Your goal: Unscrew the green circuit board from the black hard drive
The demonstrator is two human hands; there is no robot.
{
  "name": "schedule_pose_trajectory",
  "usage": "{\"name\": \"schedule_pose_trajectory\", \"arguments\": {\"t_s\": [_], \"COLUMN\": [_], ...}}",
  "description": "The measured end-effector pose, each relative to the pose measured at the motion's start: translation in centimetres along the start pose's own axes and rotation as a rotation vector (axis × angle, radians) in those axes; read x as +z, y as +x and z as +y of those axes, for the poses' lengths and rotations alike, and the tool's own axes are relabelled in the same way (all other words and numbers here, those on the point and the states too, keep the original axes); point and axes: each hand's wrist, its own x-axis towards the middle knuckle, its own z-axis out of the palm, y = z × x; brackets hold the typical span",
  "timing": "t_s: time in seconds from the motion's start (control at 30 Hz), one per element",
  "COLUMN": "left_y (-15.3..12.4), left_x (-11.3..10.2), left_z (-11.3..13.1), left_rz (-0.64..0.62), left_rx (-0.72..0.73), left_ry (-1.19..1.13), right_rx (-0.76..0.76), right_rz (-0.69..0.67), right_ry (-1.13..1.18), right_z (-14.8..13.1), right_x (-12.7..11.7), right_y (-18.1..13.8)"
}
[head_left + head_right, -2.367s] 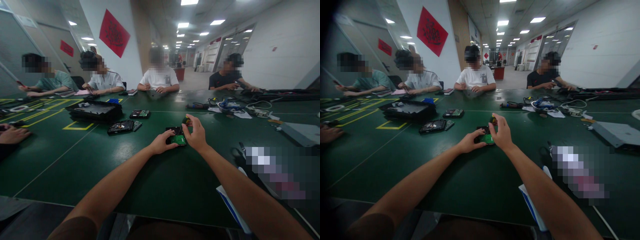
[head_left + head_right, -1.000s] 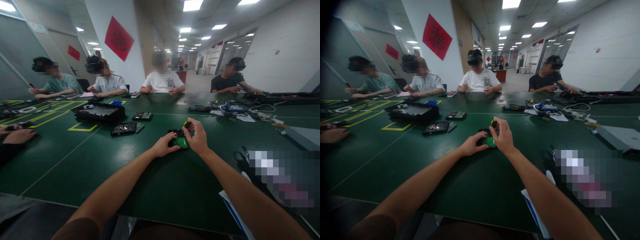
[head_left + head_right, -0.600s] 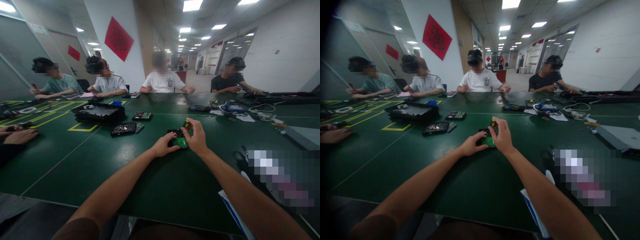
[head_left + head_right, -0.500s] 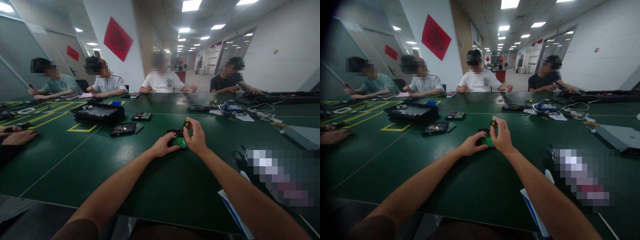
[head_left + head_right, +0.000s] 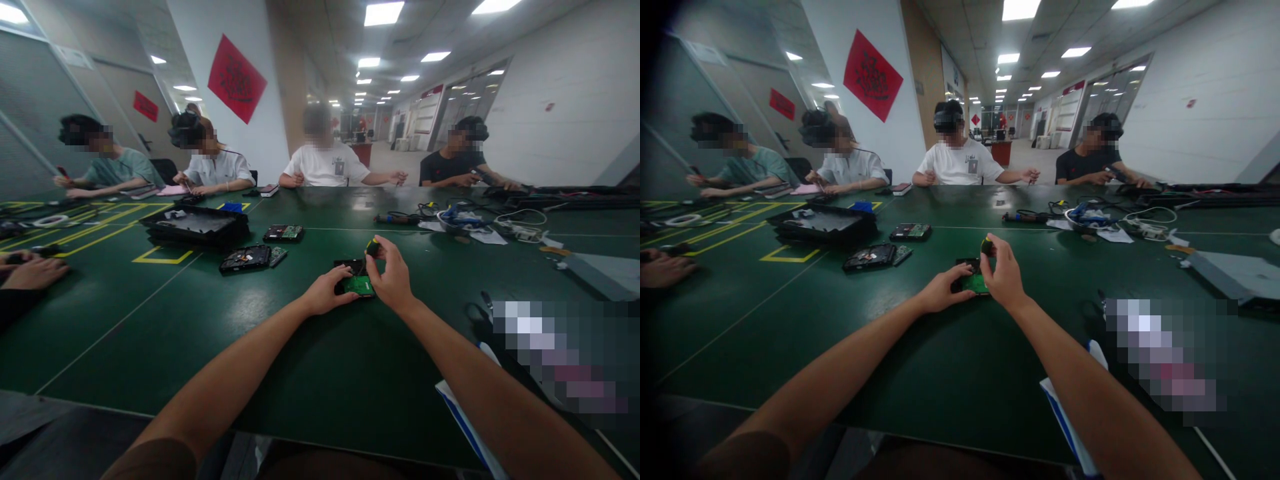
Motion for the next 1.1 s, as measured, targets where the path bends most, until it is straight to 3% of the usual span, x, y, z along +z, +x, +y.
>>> {"name": "schedule_pose_trajectory", "arguments": {"t_s": [1.1], "left_y": [-0.02], "left_x": [0.0], "left_z": [-0.07], "left_rz": [0.014], "left_rx": [0.036], "left_ry": [0.027], "right_rx": [-0.019], "right_rz": [-0.009], "right_ry": [-0.033], "right_z": [-0.16], "right_x": [-0.21], "right_y": [-0.03]}}
